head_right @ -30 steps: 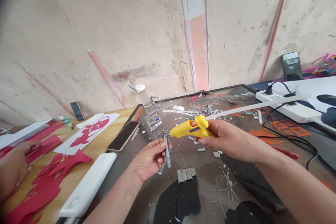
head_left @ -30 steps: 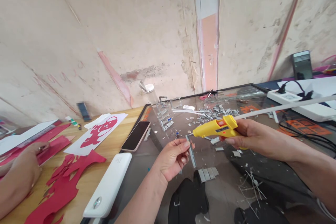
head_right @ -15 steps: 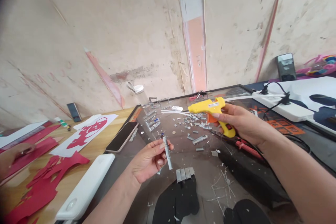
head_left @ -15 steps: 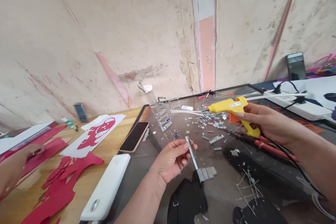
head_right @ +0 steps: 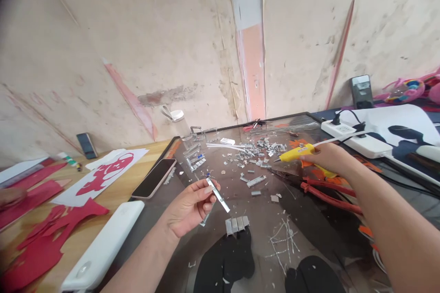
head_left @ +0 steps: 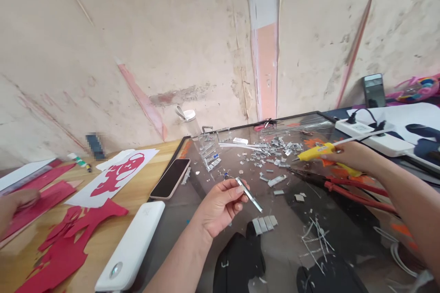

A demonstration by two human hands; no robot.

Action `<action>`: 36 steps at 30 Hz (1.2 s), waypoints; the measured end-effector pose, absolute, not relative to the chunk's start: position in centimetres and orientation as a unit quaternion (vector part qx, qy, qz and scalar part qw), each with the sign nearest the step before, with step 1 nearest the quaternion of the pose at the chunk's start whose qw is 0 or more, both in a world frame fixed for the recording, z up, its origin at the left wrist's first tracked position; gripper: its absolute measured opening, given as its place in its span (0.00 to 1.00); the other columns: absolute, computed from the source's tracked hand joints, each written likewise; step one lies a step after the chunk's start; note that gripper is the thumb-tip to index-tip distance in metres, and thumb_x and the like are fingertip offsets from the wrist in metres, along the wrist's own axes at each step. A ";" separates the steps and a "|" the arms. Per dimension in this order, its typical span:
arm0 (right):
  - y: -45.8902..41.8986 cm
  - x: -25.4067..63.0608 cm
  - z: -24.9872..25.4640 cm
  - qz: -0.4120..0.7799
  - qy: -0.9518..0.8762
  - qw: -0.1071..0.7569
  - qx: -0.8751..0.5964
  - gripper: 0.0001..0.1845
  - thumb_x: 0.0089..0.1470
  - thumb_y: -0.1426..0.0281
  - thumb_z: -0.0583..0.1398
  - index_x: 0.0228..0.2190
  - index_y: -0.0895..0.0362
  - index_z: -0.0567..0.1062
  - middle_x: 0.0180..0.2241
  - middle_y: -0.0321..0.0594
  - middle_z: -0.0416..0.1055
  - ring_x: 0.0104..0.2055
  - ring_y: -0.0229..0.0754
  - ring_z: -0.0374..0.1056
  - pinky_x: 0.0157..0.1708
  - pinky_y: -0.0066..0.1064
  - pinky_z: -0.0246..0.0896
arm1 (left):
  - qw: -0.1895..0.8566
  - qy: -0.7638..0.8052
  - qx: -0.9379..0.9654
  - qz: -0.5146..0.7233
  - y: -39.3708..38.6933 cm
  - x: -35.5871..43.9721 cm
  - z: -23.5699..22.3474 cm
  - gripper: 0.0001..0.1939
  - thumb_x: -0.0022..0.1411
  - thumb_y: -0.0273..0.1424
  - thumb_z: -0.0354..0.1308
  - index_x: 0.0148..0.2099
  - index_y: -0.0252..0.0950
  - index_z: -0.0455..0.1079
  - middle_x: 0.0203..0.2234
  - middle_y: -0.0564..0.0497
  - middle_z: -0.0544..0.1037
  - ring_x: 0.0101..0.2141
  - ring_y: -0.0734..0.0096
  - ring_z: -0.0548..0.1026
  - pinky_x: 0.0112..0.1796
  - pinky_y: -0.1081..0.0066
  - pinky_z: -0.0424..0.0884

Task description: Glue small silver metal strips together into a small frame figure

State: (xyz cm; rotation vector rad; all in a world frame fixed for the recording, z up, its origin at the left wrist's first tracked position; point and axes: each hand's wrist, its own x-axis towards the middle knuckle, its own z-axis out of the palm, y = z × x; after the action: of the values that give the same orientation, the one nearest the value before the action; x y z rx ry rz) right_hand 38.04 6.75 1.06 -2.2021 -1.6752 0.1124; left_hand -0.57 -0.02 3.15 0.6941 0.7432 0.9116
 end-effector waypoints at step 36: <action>1.3 19.0 0.2 0.047 -0.812 0.256 -0.522 0.09 0.52 0.72 0.56 0.33 0.54 0.75 0.33 0.39 0.76 0.37 0.45 0.70 0.38 0.34 0.60 | 0.184 0.661 0.721 0.096 0.4 -1.8 2.1 0.06 0.48 0.35 0.59 0.27 0.39 0.74 0.25 0.52 0.79 0.29 0.67 0.74 0.28 0.71 0.62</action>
State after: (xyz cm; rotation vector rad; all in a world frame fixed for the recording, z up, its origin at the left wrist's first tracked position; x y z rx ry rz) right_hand 19.01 1.30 0.23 -1.4173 -2.2053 0.1278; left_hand -1.81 0.39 2.08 2.0329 1.8651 0.2695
